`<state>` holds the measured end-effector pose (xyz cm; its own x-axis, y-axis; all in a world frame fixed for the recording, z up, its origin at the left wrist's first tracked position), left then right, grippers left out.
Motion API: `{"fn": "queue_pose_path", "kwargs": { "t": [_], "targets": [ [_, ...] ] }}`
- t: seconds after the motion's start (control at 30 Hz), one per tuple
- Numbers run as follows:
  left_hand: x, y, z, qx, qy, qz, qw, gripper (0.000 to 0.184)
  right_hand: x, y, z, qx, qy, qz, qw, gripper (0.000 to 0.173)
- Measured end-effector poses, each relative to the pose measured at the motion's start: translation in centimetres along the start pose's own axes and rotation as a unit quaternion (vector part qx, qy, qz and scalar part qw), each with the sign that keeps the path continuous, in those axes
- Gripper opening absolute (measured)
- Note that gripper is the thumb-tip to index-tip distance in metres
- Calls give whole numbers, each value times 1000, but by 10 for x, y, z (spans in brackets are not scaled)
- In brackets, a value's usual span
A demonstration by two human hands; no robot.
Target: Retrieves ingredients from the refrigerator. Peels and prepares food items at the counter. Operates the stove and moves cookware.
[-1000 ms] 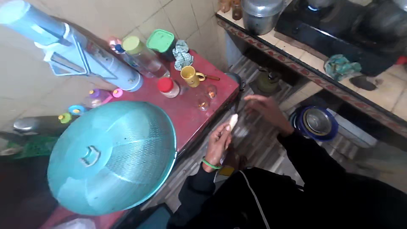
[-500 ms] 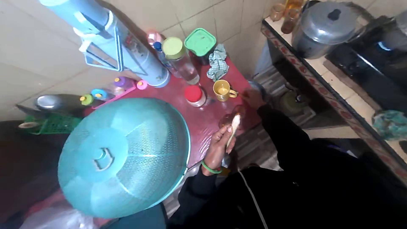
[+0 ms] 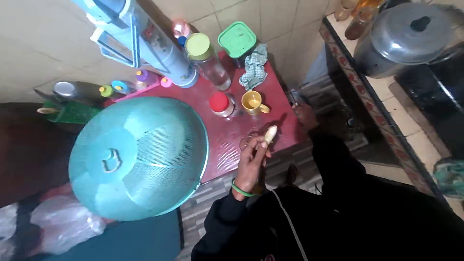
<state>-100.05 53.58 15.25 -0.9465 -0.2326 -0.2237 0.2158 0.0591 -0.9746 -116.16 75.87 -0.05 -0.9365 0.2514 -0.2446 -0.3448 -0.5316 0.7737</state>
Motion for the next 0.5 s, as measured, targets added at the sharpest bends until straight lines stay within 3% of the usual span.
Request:
{"fn": "queue_pose_path", "kwargs": {
  "t": [0.1,0.17,0.27,0.4,0.5],
  "targets": [
    [-5,1,-30,43,-23,-15,999,21,-45,9,57,148,40,-12,988,37],
    [-7,2,-49,77,-39,-32,996,22,-88,29,91,210,100,36,972,40],
    [-11,4,-78,136,-45,-43,989,26,-133,51,124,273,158,130,940,58],
    [-20,5,-114,207,-32,-53,976,26,-162,58,155,151,93,256,950,49],
    [-27,2,-133,252,-30,-64,965,26,-165,52,169,86,19,288,953,46]
  ]
}}
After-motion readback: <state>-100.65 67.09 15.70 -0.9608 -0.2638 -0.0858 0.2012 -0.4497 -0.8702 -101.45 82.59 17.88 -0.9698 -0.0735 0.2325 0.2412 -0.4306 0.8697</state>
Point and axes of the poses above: each hand's wrist, its own x-axis towards the middle knuckle, its own z-axis out of the back of the hand, y = z × x, the point moved 10 cm from there along x, towards the middle knuckle, and after that the axes turned 14 degrees about -y, right-handed, at the moved point
